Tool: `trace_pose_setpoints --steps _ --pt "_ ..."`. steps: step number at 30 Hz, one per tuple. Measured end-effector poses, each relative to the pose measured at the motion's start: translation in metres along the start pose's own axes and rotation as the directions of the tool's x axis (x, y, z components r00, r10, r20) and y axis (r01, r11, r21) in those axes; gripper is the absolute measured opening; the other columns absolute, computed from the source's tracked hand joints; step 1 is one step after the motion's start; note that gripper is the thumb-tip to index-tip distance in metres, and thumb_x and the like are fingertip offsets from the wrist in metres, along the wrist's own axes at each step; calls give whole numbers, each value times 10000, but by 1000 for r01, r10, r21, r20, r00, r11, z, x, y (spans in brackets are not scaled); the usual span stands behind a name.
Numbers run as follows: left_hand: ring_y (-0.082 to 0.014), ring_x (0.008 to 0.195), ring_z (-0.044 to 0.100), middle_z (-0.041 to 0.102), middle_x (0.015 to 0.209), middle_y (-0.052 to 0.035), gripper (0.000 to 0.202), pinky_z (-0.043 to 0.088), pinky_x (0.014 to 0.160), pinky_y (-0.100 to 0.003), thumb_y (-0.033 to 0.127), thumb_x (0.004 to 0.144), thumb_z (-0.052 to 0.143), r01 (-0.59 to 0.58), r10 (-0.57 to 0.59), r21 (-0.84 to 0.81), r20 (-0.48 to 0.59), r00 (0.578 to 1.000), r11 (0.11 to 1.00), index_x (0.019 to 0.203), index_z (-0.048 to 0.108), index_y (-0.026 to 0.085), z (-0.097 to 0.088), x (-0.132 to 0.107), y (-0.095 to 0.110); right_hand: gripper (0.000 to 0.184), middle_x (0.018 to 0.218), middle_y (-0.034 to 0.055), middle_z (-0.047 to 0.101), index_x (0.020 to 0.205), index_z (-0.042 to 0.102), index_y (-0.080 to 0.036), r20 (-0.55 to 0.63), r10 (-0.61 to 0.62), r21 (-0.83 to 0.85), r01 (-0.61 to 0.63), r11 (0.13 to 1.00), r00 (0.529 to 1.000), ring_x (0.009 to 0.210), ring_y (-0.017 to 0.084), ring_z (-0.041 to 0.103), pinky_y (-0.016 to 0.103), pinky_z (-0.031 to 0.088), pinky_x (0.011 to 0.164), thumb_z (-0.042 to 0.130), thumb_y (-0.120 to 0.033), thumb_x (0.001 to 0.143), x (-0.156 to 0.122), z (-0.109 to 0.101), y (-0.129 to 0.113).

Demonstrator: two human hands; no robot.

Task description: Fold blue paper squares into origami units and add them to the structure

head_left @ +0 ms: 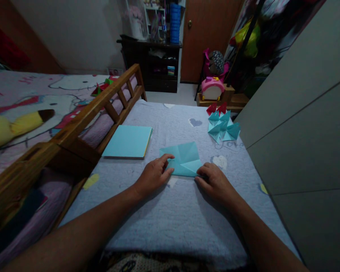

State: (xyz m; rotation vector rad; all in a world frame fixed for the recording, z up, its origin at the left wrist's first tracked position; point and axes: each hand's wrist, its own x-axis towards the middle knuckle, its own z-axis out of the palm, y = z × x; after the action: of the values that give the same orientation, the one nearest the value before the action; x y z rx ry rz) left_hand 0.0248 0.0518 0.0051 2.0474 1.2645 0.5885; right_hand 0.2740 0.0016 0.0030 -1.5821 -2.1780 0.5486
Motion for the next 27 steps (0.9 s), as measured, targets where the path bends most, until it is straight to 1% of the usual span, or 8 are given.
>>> trace_pose_setpoints --steps 7,11,15,21,27 --pt "-178 684 553 570 754 9 351 407 652 -288 243 895 575 -2 4 111 -19 1000 994 1239 582 171 3 0 -1 174 824 63 609 796 644 -178 29 90 -62 -88 994 995 817 210 550 337 379 751 552 -218 938 2 -1 1" --pt "-189 714 572 589 772 -2 337 428 675 -297 238 903 581 -4 8 144 -30 1000 990 1234 583 172 3 1 0 176 803 63 625 796 661 -175 26 134 -109 -131 985 991 795 206 551 329 365 743 555 -212 932 3 -1 -1" --pt "-196 737 594 621 803 -19 319 455 701 -307 223 914 578 10 -4 186 -32 999 982 1229 584 176 4 1 1 170 797 68 640 771 662 -181 0 146 -176 -143 974 989 790 211 555 324 357 735 581 -224 914 2 2 0" --pt "-216 825 638 671 882 -51 310 497 787 -334 201 938 549 1 10 271 -37 999 963 1245 587 182 7 1 2 175 818 82 658 779 657 -175 -7 160 -231 -157 960 987 798 218 565 329 351 741 569 -224 923 3 5 -1" --pt "-222 874 666 698 922 -57 330 513 834 -339 208 940 549 5 8 284 -43 999 959 1269 570 197 9 2 0 177 785 72 654 757 651 -181 -25 172 -264 -172 949 985 773 211 561 324 339 724 579 -227 912 4 5 -4"
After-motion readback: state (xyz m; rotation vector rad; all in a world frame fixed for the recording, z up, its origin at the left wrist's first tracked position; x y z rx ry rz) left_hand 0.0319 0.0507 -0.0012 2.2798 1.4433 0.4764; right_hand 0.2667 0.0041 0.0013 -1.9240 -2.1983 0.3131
